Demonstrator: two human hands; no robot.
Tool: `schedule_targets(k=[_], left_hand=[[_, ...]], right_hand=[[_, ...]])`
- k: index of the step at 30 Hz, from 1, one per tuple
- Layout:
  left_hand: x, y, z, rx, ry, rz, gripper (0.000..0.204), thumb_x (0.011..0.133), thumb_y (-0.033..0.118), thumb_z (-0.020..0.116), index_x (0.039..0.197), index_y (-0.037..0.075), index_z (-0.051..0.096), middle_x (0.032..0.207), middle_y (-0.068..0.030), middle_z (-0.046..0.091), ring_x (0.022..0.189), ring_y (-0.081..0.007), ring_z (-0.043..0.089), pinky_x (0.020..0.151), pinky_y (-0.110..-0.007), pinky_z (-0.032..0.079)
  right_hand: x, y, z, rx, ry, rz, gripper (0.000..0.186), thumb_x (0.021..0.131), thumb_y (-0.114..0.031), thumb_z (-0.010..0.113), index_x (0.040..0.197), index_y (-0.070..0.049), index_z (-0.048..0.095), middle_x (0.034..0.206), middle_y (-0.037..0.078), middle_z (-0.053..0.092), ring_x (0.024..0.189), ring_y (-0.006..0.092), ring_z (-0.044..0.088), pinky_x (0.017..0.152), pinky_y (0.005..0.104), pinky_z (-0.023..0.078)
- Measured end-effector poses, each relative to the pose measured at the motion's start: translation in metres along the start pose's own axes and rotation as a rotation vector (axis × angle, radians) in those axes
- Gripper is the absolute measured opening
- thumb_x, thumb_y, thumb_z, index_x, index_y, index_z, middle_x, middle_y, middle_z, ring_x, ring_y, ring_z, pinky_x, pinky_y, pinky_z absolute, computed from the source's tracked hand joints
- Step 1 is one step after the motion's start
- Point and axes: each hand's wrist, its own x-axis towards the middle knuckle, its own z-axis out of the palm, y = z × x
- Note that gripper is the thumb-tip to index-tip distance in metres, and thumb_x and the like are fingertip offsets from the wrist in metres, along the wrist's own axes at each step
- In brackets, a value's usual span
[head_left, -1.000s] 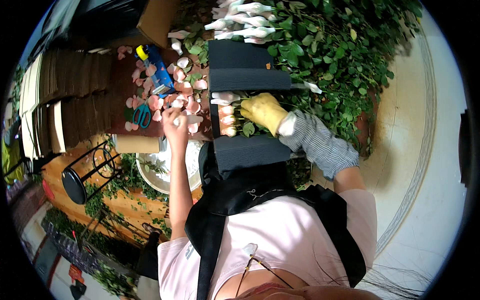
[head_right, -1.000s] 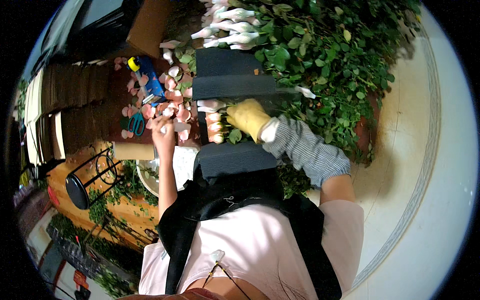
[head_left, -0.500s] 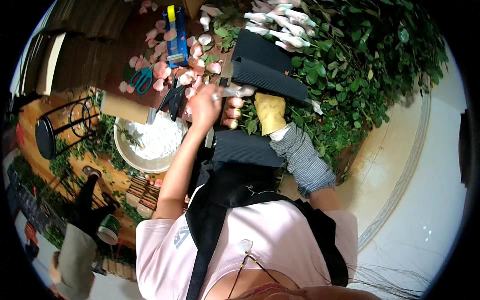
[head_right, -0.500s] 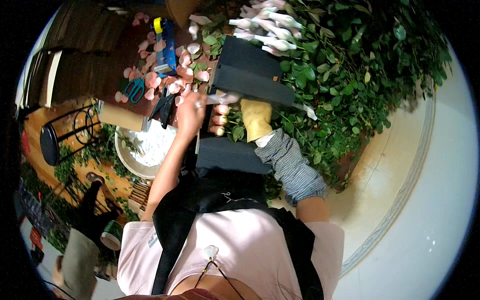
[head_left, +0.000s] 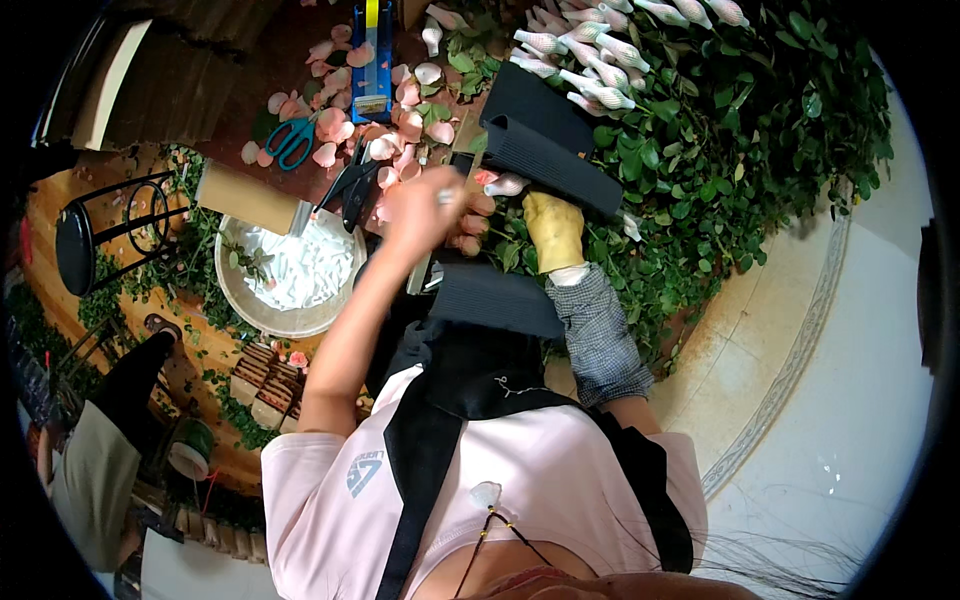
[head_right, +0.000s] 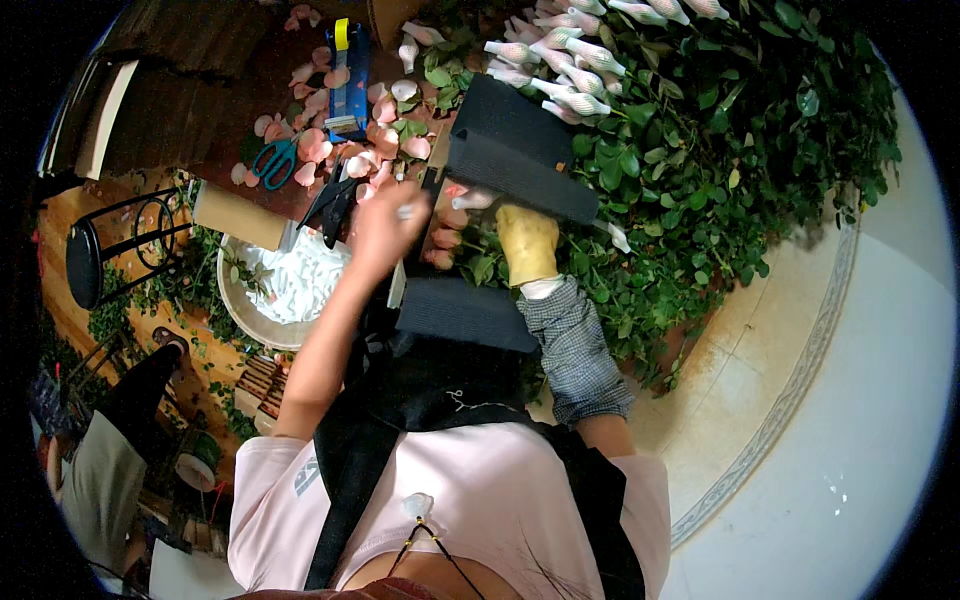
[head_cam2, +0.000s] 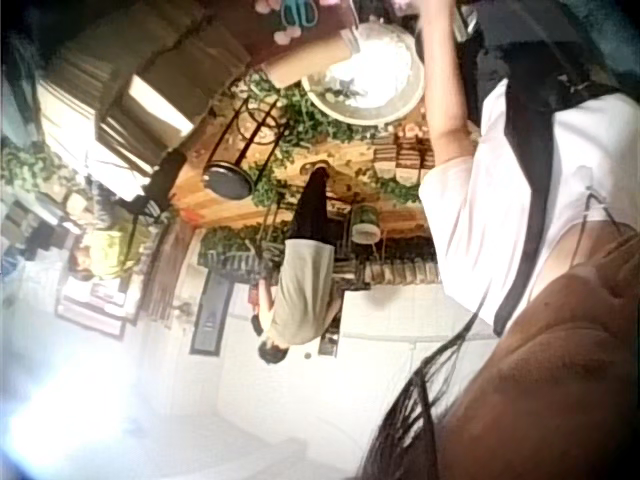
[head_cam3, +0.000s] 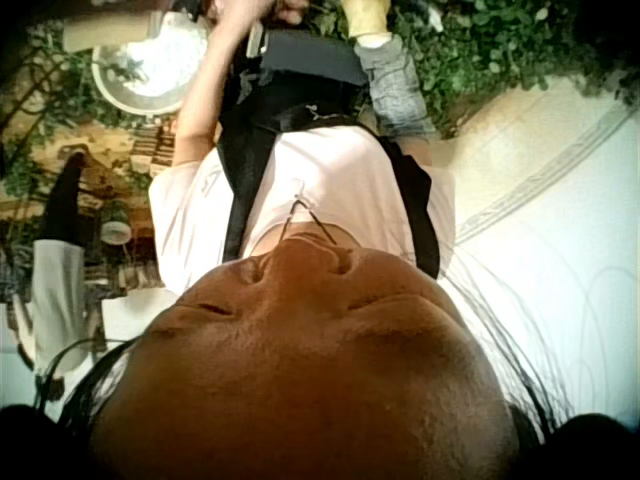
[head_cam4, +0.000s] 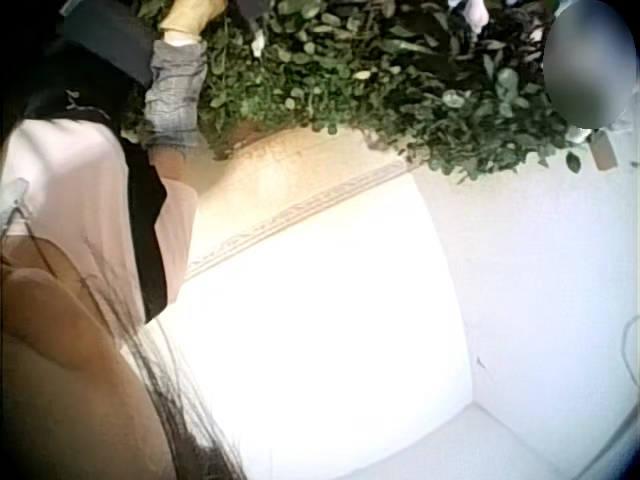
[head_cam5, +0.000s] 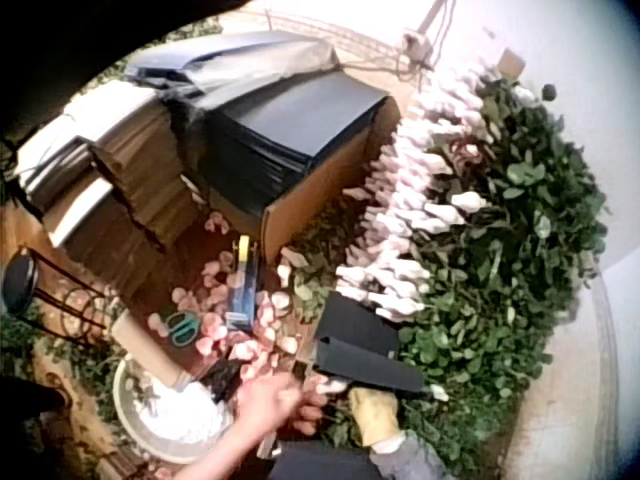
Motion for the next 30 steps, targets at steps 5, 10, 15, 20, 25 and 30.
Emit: schedule_targets(k=[5,10,15,20,25,30], left_hand=[[-0.015,-0.019,-0.045,0.193,-0.241,-0.221,0.034,0.088,0.039,0.072,0.084,0.005,0.071,0.078,-0.017,0.07,0.073,-0.0374,0.069,0.065,-0.044,0.055],[0.011,-0.001,0.03,0.136,-0.169,0.091,0.034,0.088,0.041,0.072,0.086,0.007,0.072,0.082,-0.0142,0.071,0.075,-0.0342,0.07,0.066,-0.043,0.054],[-0.017,-0.015,-0.007,-0.174,-0.059,-0.049,0.022,0.091,0.021,0.065,0.091,0.0,0.069,0.083,-0.0162,0.066,0.072,-0.0267,0.064,0.068,-0.037,0.05],[-0.113,-0.146,-0.124,0.229,-0.187,-0.672,0.049,0.084,0.036,0.078,0.113,-0.002,0.068,0.085,-0.021,0.067,0.092,-0.0324,0.069,0.084,-0.04,0.052],[-0.137,-0.186,-0.146,0.396,0.011,-0.492,0.073,0.082,0.041,0.082,0.136,0.001,0.053,0.12,-0.025,0.063,0.117,-0.0365,0.06,0.099,-0.045,0.047],[-0.069,-0.096,-0.042,-0.101,-0.272,-0.42,0.028,0.095,0.026,0.067,0.096,-0.002,0.074,0.074,-0.0136,0.071,0.069,-0.025,0.071,0.067,-0.037,0.054]], right_hand=[[0.003,-0.011,-0.007,-0.029,-0.22,0.156,0.024,0.091,-0.028,0.06,0.103,-0.012,0.073,0.096,0.016,0.074,0.086,0.0347,0.072,0.08,0.0477,0.057],[0.001,-0.008,-0.007,-0.008,-0.172,0.119,0.023,0.088,-0.028,0.063,0.1,-0.011,0.074,0.096,0.015,0.074,0.085,0.0346,0.071,0.082,0.0475,0.056],[0.001,-0.004,0.003,0.001,-0.084,0.134,0.024,0.087,-0.028,0.065,0.102,-0.011,0.074,0.102,0.016,0.073,0.097,0.0359,0.069,0.091,0.0486,0.053],[0.002,-0.004,-0.003,0.072,-0.166,0.139,0.028,0.091,-0.033,0.059,0.101,-0.011,0.074,0.11,0.018,0.071,0.101,0.0378,0.067,0.093,0.0495,0.052],[-0.007,0.003,0.006,0.13,-0.017,0.041,0.028,0.091,-0.036,0.062,0.094,-0.011,0.074,0.088,0.015,0.073,0.086,0.0358,0.07,0.085,0.0488,0.054],[-0.019,0.006,-0.019,0.236,0.097,-0.128,0.021,0.09,-0.03,0.067,0.101,-0.013,0.072,0.078,0.013,0.07,0.072,0.0338,0.068,0.068,0.0463,0.054]])
